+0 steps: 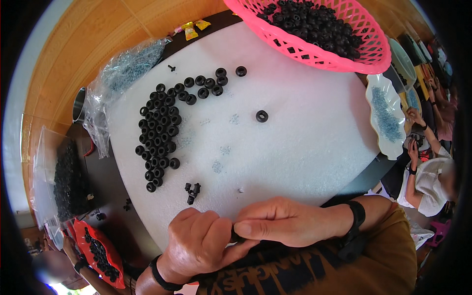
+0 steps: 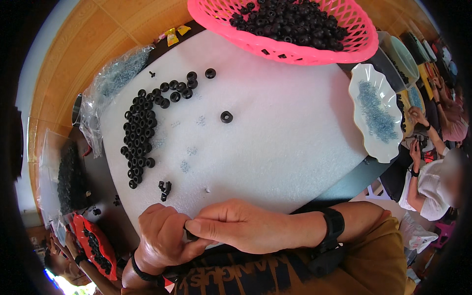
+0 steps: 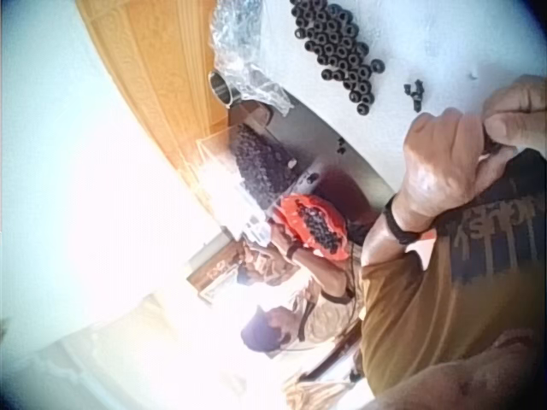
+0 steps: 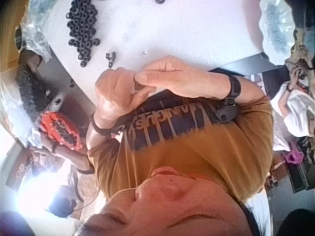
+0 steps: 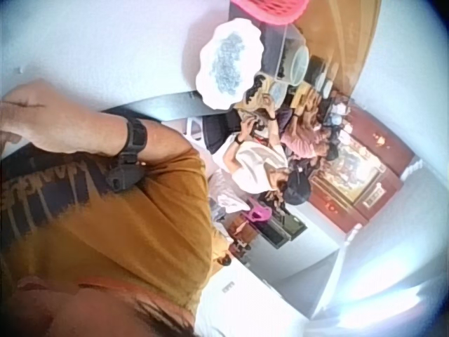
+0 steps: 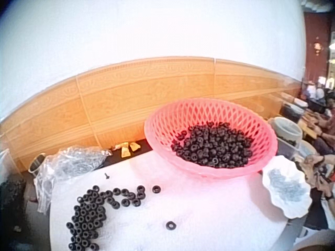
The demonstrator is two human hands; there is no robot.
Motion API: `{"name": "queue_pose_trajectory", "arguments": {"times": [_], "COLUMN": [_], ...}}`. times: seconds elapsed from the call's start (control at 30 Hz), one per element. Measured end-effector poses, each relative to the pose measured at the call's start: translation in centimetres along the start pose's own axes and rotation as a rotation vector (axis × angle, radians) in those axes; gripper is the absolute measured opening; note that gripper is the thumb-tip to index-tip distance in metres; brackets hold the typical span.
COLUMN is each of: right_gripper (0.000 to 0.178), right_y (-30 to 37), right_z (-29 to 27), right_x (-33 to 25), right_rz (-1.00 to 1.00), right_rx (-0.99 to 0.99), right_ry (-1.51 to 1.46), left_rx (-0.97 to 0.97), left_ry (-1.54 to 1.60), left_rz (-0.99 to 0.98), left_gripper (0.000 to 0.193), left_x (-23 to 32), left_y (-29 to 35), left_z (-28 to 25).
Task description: Assembling small black plastic sleeves and pins on a white surface.
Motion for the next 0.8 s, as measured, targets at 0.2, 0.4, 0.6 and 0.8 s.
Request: {"name": "queue_pose_trajectory", "arguments": {"times": [0.2,0.4,0.6,0.8], "right_gripper": [0.038,0.035,0.028,0.032], "right_y": [0.1,0.1,0.3,0.1], "right_z": [-0.4,-0.2,-0.4,-0.3], "right_x": [0.0,-1.2,-1.5,-1.5], "right_rz": [-0.011,-0.195,-0.23,-0.241], "right_rx": [0.024,0.081,0.061,0.046], "right_ry": [0.144,0.35,0.401,0.437], "left_rx": [-0.086,-0.065,-0.046,-0.016], "left_ry": [0.103,0.133,0.133,0.19], "left_rz": [-0.013,-0.045,-0.051,0.02], "left_gripper": [0.046,0.047,0.049,0.047], "left_x": [-0.4,-0.5,-0.7,-0.5], "left_y": [-0.5,-0.5,-0.4,-0.5], "left_z": [-0.6,-0.8,-0.6,-0.4]}}
Point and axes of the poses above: each hand's wrist, its own y-axis away from the middle knuckle, its own z-axis out of the palm, x = y × z, the point moved 5 cm from there along -y, towards the middle knuckle, and after that the axes turned 2 degrees about -x, right-handed, at the moved point
